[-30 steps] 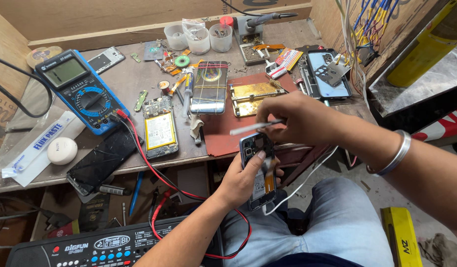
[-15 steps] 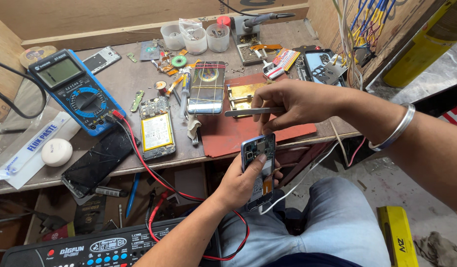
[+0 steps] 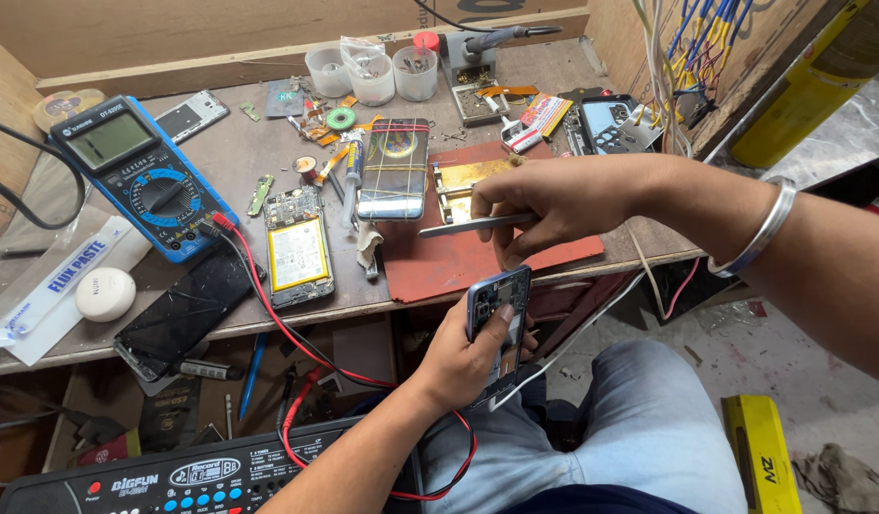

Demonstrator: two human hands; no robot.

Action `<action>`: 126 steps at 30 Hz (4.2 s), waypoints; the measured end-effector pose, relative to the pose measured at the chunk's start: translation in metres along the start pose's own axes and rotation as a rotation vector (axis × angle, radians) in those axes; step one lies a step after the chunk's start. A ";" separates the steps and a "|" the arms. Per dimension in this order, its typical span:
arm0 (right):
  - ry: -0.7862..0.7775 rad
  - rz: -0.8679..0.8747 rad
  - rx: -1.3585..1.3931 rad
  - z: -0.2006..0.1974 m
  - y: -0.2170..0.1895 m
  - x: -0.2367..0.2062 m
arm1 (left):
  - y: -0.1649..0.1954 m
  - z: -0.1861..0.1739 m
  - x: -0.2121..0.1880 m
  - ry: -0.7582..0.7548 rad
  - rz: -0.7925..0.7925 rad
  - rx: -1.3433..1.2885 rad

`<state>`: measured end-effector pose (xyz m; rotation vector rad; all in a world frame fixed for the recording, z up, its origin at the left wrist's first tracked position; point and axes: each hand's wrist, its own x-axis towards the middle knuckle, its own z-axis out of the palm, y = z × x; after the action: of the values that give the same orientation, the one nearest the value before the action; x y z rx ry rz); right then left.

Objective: The person tests a disassembled smartphone motherboard with a multimeter, then uses tweezers to remove the SIM tray and lift the motherboard from the phone chassis. They wipe the board with a cloth and spray it with a cleaning agent.

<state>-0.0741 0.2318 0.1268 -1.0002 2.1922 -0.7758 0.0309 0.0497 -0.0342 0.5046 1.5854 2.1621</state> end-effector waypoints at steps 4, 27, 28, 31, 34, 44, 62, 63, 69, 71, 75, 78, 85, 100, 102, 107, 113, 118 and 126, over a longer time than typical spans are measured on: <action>0.009 -0.032 -0.107 0.001 -0.011 -0.009 | 0.000 0.001 0.000 -0.018 0.070 0.067; 0.318 -0.117 -0.322 0.023 -0.005 -0.020 | -0.005 -0.005 0.005 0.010 -0.035 -0.298; 0.316 -0.118 -0.320 0.024 -0.003 -0.020 | -0.006 -0.005 0.005 0.015 -0.043 -0.301; 0.412 -0.288 -0.462 0.030 0.006 -0.017 | -0.007 -0.005 0.007 0.026 -0.059 -0.317; 0.487 -0.569 -0.524 0.042 0.016 -0.015 | -0.009 -0.008 0.009 0.024 -0.069 -0.346; 0.454 -0.198 -0.279 0.036 0.024 -0.010 | -0.004 -0.010 0.010 -0.005 -0.084 -0.292; 0.526 -0.318 -0.402 0.041 0.034 -0.004 | -0.003 -0.013 0.012 -0.003 -0.105 -0.371; 0.543 -0.367 -0.370 0.044 0.036 -0.003 | -0.004 -0.013 0.012 0.005 -0.105 -0.370; 0.491 -0.188 -0.246 0.035 0.047 0.002 | 0.001 -0.014 0.013 -0.008 -0.120 -0.362; 0.436 -0.192 -0.133 0.029 0.049 0.005 | 0.004 -0.014 0.013 0.008 -0.162 -0.391; 0.271 -0.162 0.175 0.017 0.054 0.014 | 0.011 -0.016 0.014 -0.005 -0.189 -0.421; 0.187 -0.054 0.187 0.013 0.059 0.017 | 0.016 -0.017 0.013 0.043 -0.225 -0.491; 0.247 0.112 0.648 0.034 0.076 0.020 | 0.020 -0.017 0.012 0.051 -0.219 -0.470; 0.552 0.233 1.099 0.068 0.073 0.040 | 0.019 -0.018 0.014 0.094 -0.213 -0.475; 0.562 0.207 1.075 0.070 0.072 0.041 | 0.018 -0.017 0.015 0.091 -0.201 -0.477; 0.576 0.118 1.074 0.067 0.079 0.044 | 0.016 -0.017 0.015 0.090 -0.211 -0.443; 0.667 0.087 1.036 0.054 0.093 0.042 | 0.018 -0.017 0.013 0.072 -0.218 -0.445; 0.788 0.207 0.610 0.054 0.090 0.034 | 0.017 -0.016 0.012 0.061 -0.209 -0.478; 0.798 0.263 0.113 0.053 0.065 0.016 | 0.017 -0.020 0.011 -0.050 -0.176 -0.604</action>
<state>-0.0735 0.2411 0.0419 -0.3379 2.8103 -1.3069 0.0091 0.0349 -0.0233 0.2119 0.8388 2.3126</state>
